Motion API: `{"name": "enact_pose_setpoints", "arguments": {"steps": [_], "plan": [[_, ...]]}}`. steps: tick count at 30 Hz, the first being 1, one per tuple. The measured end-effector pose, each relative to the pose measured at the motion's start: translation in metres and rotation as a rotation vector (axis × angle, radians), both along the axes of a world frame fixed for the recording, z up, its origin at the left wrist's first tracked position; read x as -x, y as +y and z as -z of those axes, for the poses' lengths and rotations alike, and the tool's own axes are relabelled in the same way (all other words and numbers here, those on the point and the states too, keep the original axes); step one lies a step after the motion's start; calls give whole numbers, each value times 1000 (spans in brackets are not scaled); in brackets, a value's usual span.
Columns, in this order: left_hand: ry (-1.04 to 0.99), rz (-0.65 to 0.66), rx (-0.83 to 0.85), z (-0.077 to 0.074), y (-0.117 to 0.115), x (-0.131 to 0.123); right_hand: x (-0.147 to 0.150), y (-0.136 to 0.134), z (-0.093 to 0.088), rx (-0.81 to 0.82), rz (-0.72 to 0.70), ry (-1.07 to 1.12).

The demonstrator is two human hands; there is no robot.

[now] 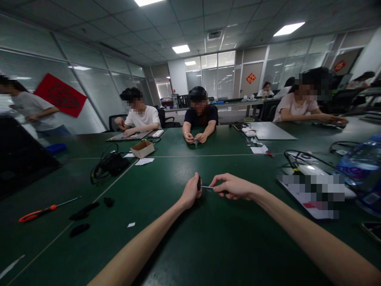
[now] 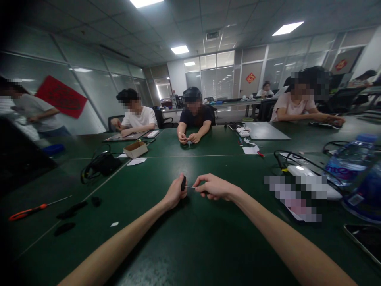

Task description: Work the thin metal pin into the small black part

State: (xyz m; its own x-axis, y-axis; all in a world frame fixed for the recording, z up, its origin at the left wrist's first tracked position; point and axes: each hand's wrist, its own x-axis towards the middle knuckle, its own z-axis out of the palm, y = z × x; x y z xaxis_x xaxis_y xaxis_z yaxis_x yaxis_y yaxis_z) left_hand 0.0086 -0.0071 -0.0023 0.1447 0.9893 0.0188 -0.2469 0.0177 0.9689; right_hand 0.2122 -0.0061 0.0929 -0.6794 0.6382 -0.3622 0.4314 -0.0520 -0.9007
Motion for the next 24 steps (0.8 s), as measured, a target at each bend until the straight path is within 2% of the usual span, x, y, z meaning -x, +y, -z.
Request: {"name": "enact_pose_setpoints", "arguments": {"steps": [5, 15, 24], "plan": [[-6, -48, 11, 5, 2, 0, 5, -4, 8, 5, 61, 17], [-89, -198, 66, 13, 6, 1, 34, -29, 37, -57, 275, 163], [-83, -272, 87, 15, 11, 0, 56, -43, 64, -140, 421, 328]]}}
